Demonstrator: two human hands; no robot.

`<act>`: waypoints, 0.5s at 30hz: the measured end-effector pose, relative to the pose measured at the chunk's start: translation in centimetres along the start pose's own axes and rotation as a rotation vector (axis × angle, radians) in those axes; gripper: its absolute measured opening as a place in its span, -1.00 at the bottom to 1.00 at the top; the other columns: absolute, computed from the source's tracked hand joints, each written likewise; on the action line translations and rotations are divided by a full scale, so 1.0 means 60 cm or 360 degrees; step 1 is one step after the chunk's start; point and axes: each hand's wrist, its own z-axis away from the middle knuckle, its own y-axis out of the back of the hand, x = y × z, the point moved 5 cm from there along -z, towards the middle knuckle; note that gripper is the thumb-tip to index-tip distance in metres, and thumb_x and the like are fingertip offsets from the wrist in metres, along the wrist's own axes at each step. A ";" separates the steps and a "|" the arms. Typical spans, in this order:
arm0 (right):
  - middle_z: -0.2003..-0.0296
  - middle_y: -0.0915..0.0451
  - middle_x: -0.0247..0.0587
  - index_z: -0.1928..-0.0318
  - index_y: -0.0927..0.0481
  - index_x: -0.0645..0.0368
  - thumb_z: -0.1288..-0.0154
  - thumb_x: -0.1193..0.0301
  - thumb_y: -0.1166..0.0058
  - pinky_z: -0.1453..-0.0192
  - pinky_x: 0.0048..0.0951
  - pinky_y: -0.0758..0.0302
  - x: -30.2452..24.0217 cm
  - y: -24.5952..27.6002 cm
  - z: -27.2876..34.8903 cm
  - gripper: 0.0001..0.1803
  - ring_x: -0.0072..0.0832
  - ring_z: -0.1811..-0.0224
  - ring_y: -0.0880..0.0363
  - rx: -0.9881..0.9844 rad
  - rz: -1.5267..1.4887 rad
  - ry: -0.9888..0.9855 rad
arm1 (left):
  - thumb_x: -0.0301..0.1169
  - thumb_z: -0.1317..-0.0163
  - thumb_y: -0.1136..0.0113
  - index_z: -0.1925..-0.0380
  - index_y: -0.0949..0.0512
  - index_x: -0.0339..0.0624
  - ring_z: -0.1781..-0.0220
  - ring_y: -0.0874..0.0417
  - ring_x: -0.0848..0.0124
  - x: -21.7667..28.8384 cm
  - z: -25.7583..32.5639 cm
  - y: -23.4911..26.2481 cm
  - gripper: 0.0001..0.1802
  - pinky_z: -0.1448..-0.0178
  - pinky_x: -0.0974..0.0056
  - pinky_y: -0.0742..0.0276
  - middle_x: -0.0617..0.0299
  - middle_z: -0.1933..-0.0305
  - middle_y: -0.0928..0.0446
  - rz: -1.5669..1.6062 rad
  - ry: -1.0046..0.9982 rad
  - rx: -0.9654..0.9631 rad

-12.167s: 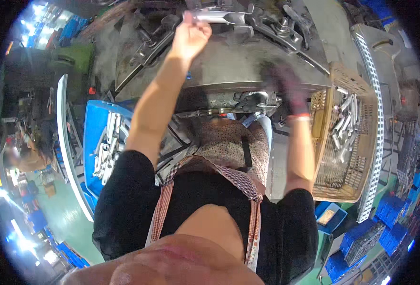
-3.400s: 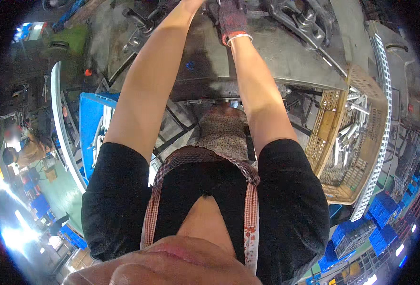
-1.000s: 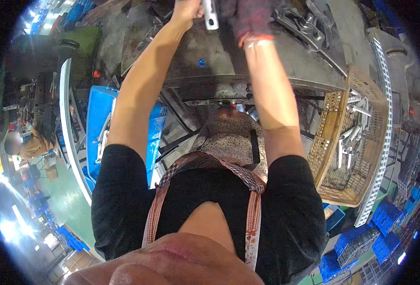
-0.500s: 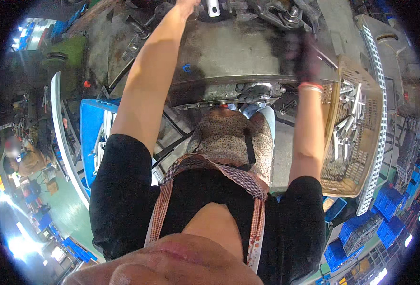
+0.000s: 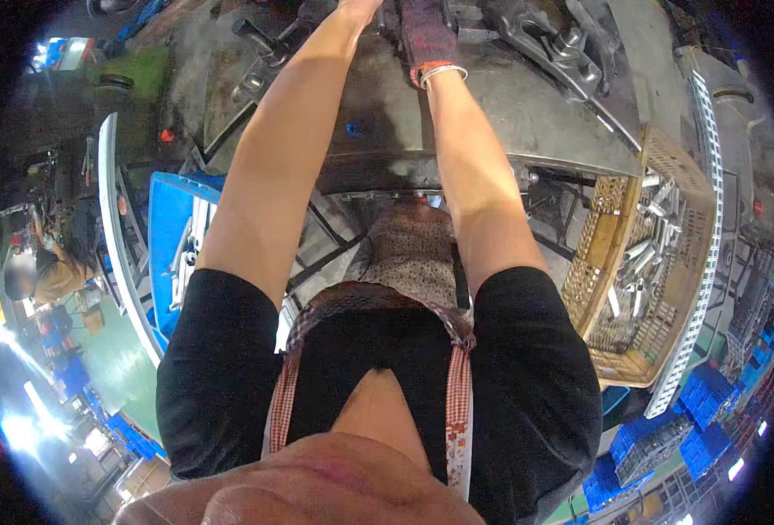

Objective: Operating a metal press machine to process or stamp metal components.

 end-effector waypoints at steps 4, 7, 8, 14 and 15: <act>-0.02 -0.66 -0.22 -0.43 -0.43 0.02 -0.62 -0.02 0.10 0.03 -0.26 -0.57 0.022 -0.005 0.016 -0.43 -0.41 0.08 -0.63 -0.0065 -0.1612 -0.0731 | 0.13 -0.32 -0.20 0.38 -0.75 -0.21 0.17 -0.73 -0.16 0.031 0.022 0.012 -0.43 0.09 -0.06 -0.62 -0.18 0.33 -0.68 -0.0493 0.0044 -0.0064; 0.20 -0.69 -0.40 -0.39 -0.46 0.04 -0.61 -0.09 0.09 0.21 -0.38 -0.54 0.031 -0.006 0.019 -0.40 -0.54 0.26 -0.61 -0.0047 -0.1113 -0.0699 | 0.16 -0.32 -0.18 0.35 -0.76 -0.19 0.16 -0.74 -0.14 0.053 0.035 0.020 -0.42 0.06 -0.05 -0.63 -0.15 0.31 -0.69 -0.0718 -0.0072 -0.0088; 0.18 -0.70 -0.34 -0.38 -0.46 0.00 -0.61 -0.07 0.08 0.17 -0.29 -0.54 0.031 -0.006 0.019 -0.43 -0.44 0.24 -0.63 -0.0045 -0.0900 -0.0615 | 0.17 -0.34 -0.15 0.31 -0.76 -0.16 0.12 -0.74 -0.13 0.052 0.038 0.021 -0.42 0.02 -0.06 -0.63 -0.12 0.26 -0.71 -0.0699 -0.0035 -0.0161; 0.05 -0.68 -0.04 -0.36 -0.45 -0.20 -0.61 -0.02 0.13 -0.03 -0.07 -0.52 0.017 -0.004 0.020 -0.54 -0.13 0.07 -0.64 0.0034 -0.0548 -0.0301 | 0.11 -0.38 -0.12 0.23 -0.77 -0.06 0.04 -0.72 -0.11 0.041 0.032 0.008 -0.51 -0.06 -0.09 -0.62 -0.08 0.17 -0.72 -0.0778 -0.0048 -0.0194; 0.02 -0.67 -0.04 -0.36 -0.45 -0.20 -0.62 -0.02 0.14 -0.06 -0.09 -0.51 0.016 -0.003 0.020 -0.54 -0.15 0.03 -0.63 0.0045 -0.0769 -0.0375 | 0.10 -0.38 -0.12 0.22 -0.77 -0.05 0.04 -0.72 -0.11 0.042 0.038 0.010 -0.51 -0.07 -0.09 -0.62 -0.07 0.17 -0.72 -0.0757 -0.0075 -0.0179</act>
